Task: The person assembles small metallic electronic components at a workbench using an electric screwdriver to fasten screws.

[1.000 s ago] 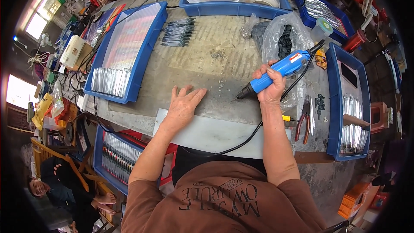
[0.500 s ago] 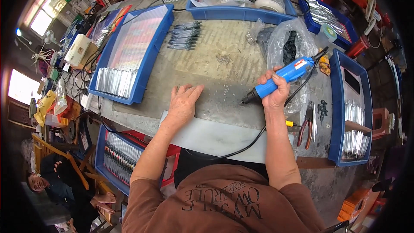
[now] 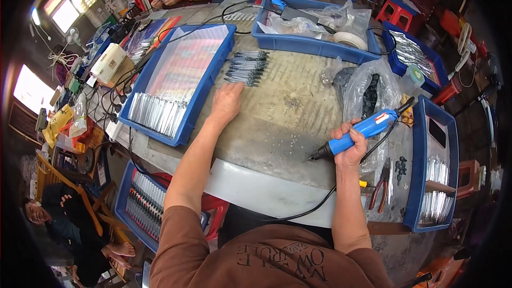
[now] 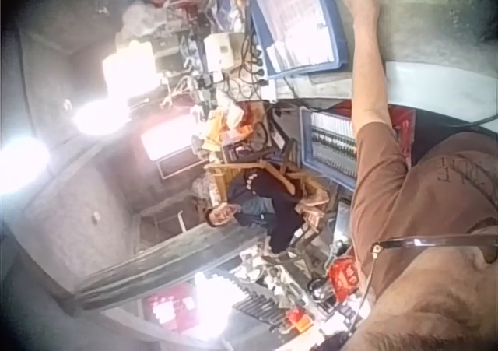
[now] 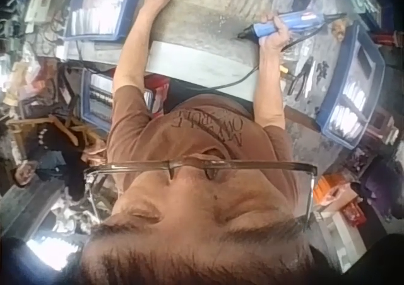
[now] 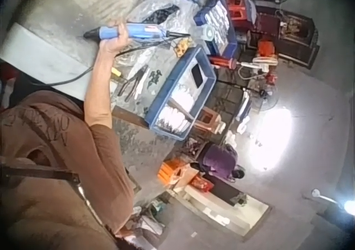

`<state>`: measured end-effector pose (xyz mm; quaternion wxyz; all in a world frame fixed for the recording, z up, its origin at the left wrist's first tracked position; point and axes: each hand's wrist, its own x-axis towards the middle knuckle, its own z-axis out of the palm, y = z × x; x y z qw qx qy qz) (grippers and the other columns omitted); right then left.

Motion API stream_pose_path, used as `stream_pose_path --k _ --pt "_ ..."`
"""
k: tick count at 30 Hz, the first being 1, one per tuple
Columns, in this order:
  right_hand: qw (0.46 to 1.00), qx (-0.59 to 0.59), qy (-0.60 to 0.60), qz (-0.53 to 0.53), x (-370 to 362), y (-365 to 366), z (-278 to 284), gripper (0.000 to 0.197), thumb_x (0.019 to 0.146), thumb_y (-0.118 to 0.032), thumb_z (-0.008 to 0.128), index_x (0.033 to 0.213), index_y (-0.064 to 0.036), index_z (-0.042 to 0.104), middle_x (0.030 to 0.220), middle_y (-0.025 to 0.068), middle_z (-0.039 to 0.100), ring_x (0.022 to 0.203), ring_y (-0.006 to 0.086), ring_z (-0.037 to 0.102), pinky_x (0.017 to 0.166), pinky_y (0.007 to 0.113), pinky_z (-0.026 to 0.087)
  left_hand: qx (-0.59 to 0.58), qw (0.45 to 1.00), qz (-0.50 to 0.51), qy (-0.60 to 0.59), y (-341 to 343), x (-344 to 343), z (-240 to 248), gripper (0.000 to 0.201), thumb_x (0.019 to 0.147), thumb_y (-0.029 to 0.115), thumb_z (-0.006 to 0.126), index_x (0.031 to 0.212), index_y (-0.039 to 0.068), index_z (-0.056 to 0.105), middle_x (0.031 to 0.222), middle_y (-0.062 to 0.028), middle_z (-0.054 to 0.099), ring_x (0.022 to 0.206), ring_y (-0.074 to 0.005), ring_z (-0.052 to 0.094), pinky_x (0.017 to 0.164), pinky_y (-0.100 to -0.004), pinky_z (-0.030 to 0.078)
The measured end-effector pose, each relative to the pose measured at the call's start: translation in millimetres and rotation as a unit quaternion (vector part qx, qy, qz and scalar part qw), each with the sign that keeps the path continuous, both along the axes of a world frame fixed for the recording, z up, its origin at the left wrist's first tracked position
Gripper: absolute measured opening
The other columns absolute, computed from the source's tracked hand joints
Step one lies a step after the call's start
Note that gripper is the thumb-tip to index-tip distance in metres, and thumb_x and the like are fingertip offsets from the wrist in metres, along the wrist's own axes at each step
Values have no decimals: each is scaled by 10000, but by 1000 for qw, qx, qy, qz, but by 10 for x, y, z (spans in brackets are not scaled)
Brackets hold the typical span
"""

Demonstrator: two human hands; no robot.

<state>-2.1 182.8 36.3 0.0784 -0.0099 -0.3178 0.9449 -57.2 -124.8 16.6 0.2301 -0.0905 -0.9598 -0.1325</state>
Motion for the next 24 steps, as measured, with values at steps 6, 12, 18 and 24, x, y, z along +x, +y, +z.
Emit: stream_pose_path --k 6,12,18,24 --pt "1000 5 -9 -5 6 -10 8 329 624 -77 523 937 -43 428 660 81 446 545 196 459 533 319 401 -44 999 13 17 -70 -230 -146 236 722 68 467 946 103 533 915 -34 558 903 -218 485 743 -392 366" --pt "999 34 1 6 2 18 -31 307 655 -123 521 947 -71 439 675 60 459 557 183 460 569 328 377 -50 998 -19 23 -55 -221 -102 146 734 134 530 878 116 548 874 -23 537 881 -214 470 758 -402 347" --pt "999 27 7 15 -5 35 -49 313 656 -120 522 954 -70 441 682 62 458 568 186 463 575 333 376 -38 998 -47 -23 24 41 6 127 702 133 587 820 107 550 822 -29 522 848 -224 479 733 -398 356" --pt "1000 8 -9 1 -12 -4 -18 329 624 -85 529 936 -45 434 657 92 441 553 210 466 539 333 400 33 993 -73 -82 106 321 107 123 699 119 603 807 89 552 807 -38 521 834 -230 484 718 -364 361"
